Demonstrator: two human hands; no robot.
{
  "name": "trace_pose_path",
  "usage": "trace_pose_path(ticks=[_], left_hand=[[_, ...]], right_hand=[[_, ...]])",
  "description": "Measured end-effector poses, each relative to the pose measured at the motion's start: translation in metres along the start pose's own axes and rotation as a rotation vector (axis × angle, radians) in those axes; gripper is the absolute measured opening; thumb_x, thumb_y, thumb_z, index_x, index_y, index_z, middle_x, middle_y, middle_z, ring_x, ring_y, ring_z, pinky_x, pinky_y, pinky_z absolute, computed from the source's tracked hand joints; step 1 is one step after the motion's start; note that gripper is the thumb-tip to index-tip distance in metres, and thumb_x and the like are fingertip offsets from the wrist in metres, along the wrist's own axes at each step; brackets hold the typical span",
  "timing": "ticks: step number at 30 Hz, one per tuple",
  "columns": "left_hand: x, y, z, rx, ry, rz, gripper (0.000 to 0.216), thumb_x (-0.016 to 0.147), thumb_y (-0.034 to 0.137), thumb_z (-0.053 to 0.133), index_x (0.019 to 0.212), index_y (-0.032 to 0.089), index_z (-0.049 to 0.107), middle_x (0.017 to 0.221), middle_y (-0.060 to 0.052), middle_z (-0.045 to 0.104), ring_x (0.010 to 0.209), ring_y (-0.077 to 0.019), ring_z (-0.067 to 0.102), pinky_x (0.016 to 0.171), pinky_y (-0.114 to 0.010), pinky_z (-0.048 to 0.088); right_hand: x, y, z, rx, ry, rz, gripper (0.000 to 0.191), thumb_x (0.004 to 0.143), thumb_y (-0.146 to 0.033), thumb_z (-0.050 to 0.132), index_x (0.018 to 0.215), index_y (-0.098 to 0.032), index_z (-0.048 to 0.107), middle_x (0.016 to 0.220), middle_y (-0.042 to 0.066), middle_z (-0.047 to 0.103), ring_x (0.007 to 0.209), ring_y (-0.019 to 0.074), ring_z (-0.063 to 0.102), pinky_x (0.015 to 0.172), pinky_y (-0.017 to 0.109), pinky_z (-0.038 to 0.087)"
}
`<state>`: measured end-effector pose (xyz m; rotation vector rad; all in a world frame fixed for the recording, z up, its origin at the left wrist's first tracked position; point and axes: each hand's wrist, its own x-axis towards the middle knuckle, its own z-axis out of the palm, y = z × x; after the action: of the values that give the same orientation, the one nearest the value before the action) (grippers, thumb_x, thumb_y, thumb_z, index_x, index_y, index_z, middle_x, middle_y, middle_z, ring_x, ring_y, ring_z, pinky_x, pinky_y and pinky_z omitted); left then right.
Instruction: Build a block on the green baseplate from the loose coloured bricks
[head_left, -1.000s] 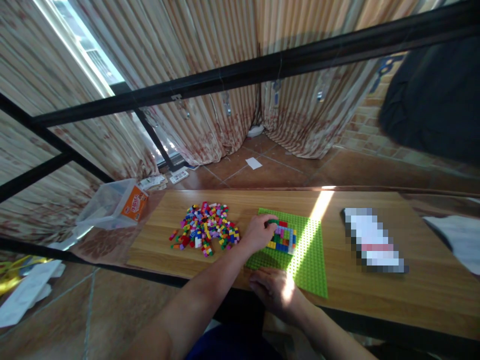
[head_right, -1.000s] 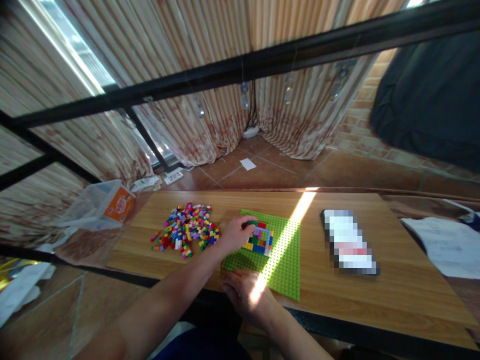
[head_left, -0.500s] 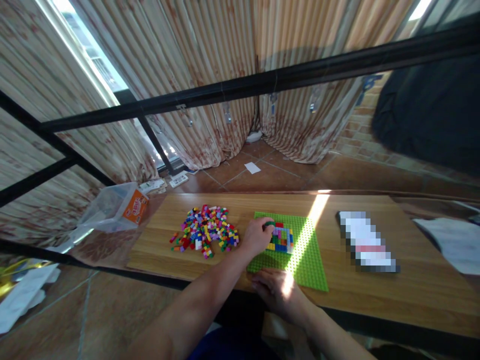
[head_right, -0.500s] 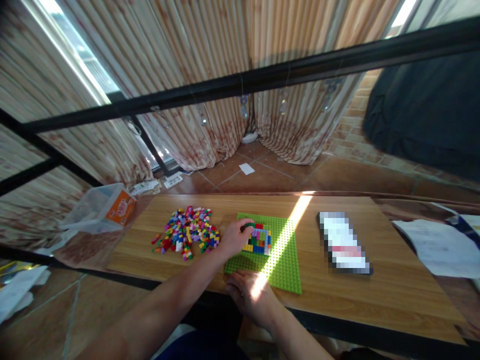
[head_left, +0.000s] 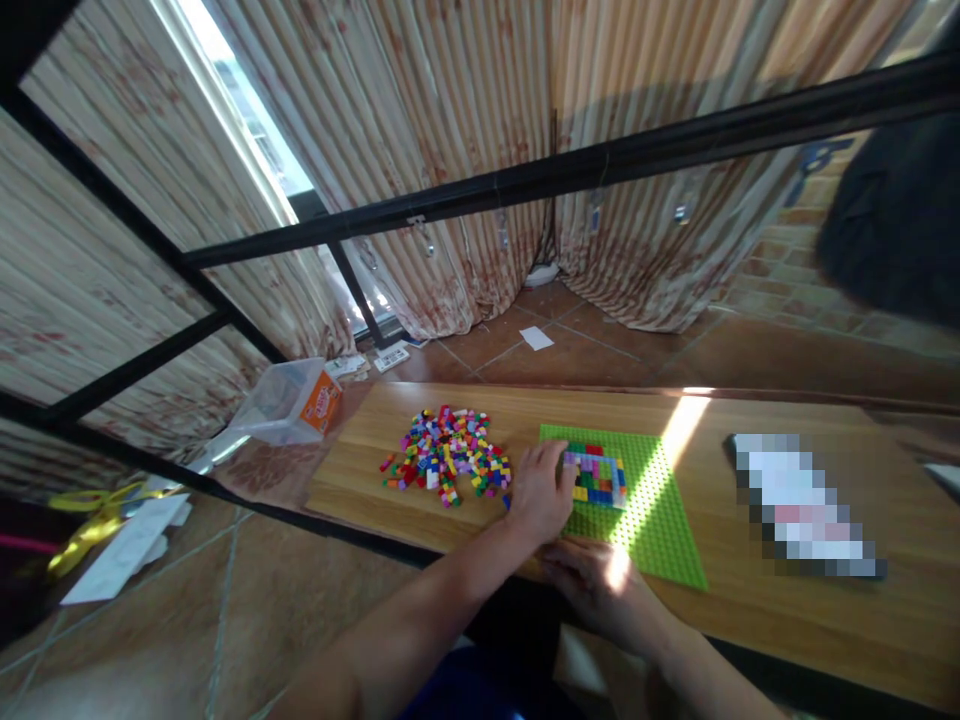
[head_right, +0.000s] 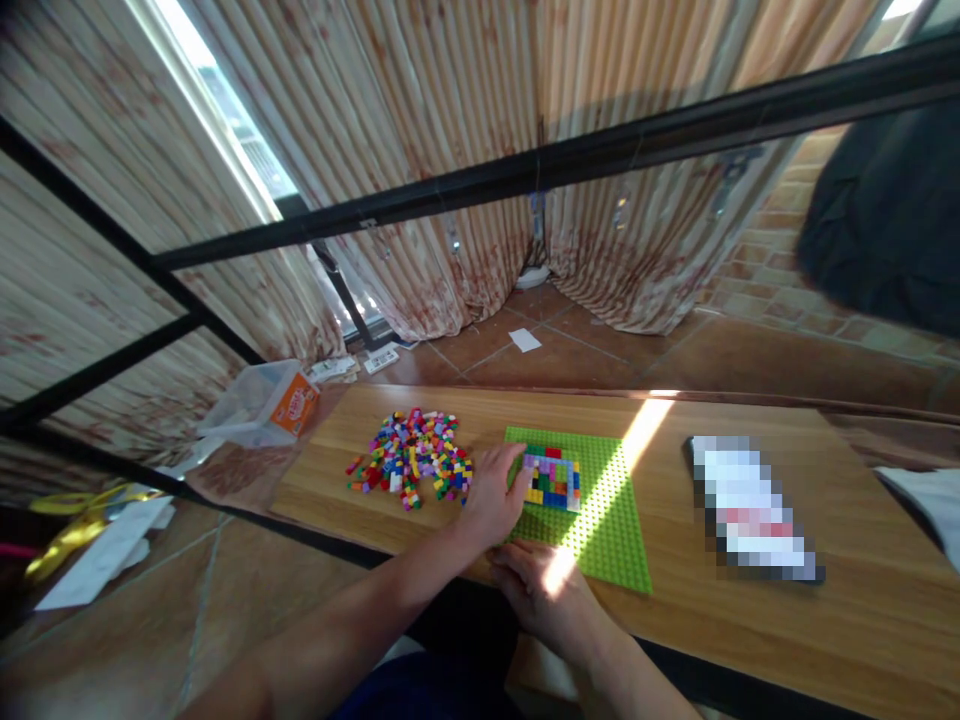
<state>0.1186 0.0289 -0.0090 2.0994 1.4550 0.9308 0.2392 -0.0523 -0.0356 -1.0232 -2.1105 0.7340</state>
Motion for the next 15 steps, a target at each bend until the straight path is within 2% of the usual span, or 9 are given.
trace_pose_path(ticks=[3, 8, 12, 15], left_hand=[[-0.027, -0.007, -0.022, 0.021, -0.036, 0.057, 0.032, 0.085, 0.016, 0.053, 0.117, 0.019, 0.058, 0.116, -0.007, 0.064, 0.111, -0.0219, 0.056, 0.101, -0.039, 0.046], [-0.067, -0.038, -0.065, 0.138, 0.012, 0.001, 0.018, 0.086, 0.013, 0.051, 0.099, 0.020, 0.061, 0.099, -0.006, 0.066, 0.099, -0.0207, 0.058, 0.090, -0.038, 0.049], [-0.080, -0.065, -0.088, 0.239, 0.065, -0.049, 0.014, 0.087, 0.014, 0.050, 0.091, 0.020, 0.062, 0.092, -0.005, 0.065, 0.093, -0.0204, 0.058, 0.084, -0.037, 0.049], [-0.077, -0.075, -0.092, 0.302, 0.044, 0.010, 0.017, 0.090, 0.016, 0.048, 0.092, 0.020, 0.065, 0.092, -0.005, 0.064, 0.092, -0.0195, 0.057, 0.084, -0.036, 0.049]], right_hand=[[-0.002, 0.002, 0.001, -0.020, -0.004, -0.014, 0.021, 0.094, -0.020, 0.047, 0.092, -0.020, 0.068, 0.078, 0.005, 0.069, 0.066, 0.0146, 0.065, 0.059, 0.025, 0.050], [-0.004, 0.005, 0.006, -0.075, 0.019, -0.036, 0.022, 0.095, -0.022, 0.048, 0.089, -0.021, 0.069, 0.079, 0.005, 0.070, 0.068, 0.0154, 0.066, 0.060, 0.026, 0.052], [-0.004, 0.010, 0.007, -0.085, 0.040, -0.085, 0.021, 0.095, -0.023, 0.049, 0.092, -0.021, 0.070, 0.081, 0.006, 0.072, 0.067, 0.0154, 0.067, 0.058, 0.026, 0.053], [-0.005, 0.013, 0.007, -0.106, 0.047, -0.083, 0.022, 0.096, -0.024, 0.049, 0.093, -0.021, 0.070, 0.082, 0.007, 0.072, 0.067, 0.0154, 0.068, 0.059, 0.025, 0.054]])
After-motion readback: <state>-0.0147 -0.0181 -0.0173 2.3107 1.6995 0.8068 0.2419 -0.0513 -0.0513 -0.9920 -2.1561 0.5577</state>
